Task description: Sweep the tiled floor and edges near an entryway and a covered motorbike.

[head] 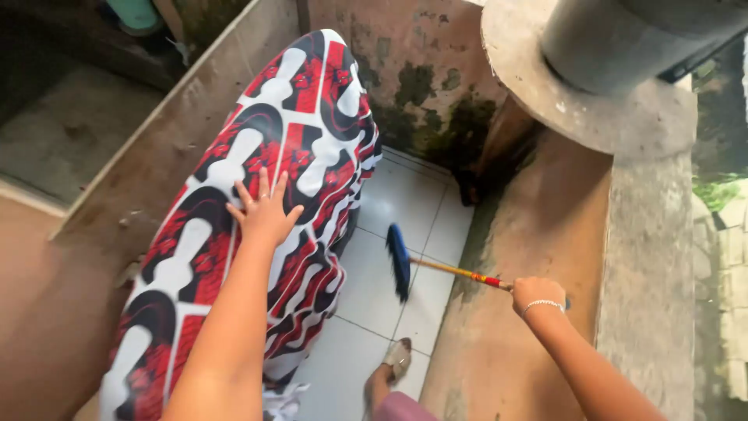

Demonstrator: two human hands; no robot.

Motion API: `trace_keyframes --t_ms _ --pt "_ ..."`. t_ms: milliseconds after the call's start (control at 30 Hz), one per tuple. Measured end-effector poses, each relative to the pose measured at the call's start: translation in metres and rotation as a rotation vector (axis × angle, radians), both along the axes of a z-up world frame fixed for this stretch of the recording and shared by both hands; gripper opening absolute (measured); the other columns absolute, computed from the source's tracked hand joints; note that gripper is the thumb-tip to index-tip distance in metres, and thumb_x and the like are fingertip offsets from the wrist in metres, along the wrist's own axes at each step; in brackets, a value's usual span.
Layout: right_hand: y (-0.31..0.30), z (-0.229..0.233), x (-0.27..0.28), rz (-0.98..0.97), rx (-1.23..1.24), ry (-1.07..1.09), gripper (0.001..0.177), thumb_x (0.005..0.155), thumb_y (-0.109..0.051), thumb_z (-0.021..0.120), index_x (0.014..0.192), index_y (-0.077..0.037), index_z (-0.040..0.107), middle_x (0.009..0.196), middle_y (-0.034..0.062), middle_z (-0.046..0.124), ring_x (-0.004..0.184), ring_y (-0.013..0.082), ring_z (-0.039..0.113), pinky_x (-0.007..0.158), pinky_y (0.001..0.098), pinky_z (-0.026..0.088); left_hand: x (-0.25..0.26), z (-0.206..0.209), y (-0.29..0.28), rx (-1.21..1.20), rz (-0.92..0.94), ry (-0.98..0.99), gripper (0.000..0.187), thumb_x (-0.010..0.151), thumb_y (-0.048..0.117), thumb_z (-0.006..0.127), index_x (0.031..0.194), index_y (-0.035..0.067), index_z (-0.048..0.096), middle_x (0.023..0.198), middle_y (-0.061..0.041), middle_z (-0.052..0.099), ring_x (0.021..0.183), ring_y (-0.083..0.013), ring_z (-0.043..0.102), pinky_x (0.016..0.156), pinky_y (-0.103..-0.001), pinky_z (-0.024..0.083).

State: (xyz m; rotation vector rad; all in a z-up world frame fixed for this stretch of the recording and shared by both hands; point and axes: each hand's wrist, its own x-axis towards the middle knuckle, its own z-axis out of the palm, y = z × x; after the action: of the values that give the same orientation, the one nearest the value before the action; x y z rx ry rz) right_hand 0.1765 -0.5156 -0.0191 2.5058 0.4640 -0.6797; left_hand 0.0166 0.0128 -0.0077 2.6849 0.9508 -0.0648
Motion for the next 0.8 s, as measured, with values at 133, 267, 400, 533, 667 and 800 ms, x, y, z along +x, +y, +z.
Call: trace_keyframes --t_ms 133,267,400,533,667,800 --pt "0.078 0.019 0.020 -0.148 0.017 -0.048 0.033 0.105 -0.041 0.053 0.117 -0.021 0.076 0.113 0.0072 0.079 0.105 0.0283 0.076 0.090 0.0425 0.060 0.065 0.007 0.035 0.141 -0.116 -0.075 0.092 0.081 0.063 0.070 0.160 0.046 0.028 0.173 -0.005 0.007 0.155 -0.0490 0.004 0.113 -0.080 0.007" --pt "0.129 -0.077 0.084 -0.318 0.211 0.047 0.036 0.099 -0.043 0.056 0.125 -0.025 0.073 0.125 0.0089 0.073 0.116 0.0314 0.070 0.097 0.0452 0.057 0.123 0.001 0.048 0.194 -0.196 -0.152 0.093 0.073 0.061 0.074 0.156 0.047 0.032 0.172 -0.006 0.010 0.154 -0.0475 0.006 0.114 -0.078 0.007" --pt "0.212 -0.189 0.113 -0.600 0.361 0.185 0.040 0.099 -0.047 0.057 0.131 -0.027 0.070 0.132 0.0088 0.070 0.122 0.0301 0.067 0.101 0.0440 0.055 0.144 -0.002 0.056 0.284 -0.285 -0.250 0.091 0.071 0.056 0.074 0.154 0.043 0.038 0.171 -0.010 0.016 0.155 -0.0440 0.014 0.117 -0.074 0.013" --pt "0.272 -0.272 0.114 -0.705 0.553 0.224 0.041 0.101 -0.046 0.053 0.140 -0.037 0.063 0.133 0.0098 0.069 0.125 0.0325 0.063 0.104 0.0462 0.051 0.142 0.003 0.056 0.317 -0.302 -0.259 0.085 0.073 0.055 0.072 0.152 0.040 0.044 0.170 -0.010 0.023 0.155 -0.0417 0.021 0.119 -0.070 0.018" --pt "0.291 -0.266 0.160 -0.817 0.541 0.239 0.040 0.099 -0.051 0.053 0.139 -0.049 0.060 0.136 0.0075 0.064 0.128 0.0315 0.059 0.106 0.0451 0.049 0.150 -0.001 0.055 0.330 -0.311 -0.296 0.084 0.071 0.055 0.072 0.150 0.040 0.046 0.168 -0.009 0.026 0.154 -0.0409 0.024 0.119 -0.070 0.019" --pt "0.206 -0.281 0.184 -0.750 0.463 0.324 0.042 0.098 -0.057 0.049 0.137 -0.046 0.063 0.127 0.0112 0.074 0.119 0.0331 0.071 0.101 0.0458 0.055 0.140 0.000 0.052 0.330 -0.301 -0.304 0.083 0.072 0.055 0.070 0.150 0.040 0.046 0.168 -0.010 0.027 0.153 -0.0410 0.025 0.118 -0.070 0.021"
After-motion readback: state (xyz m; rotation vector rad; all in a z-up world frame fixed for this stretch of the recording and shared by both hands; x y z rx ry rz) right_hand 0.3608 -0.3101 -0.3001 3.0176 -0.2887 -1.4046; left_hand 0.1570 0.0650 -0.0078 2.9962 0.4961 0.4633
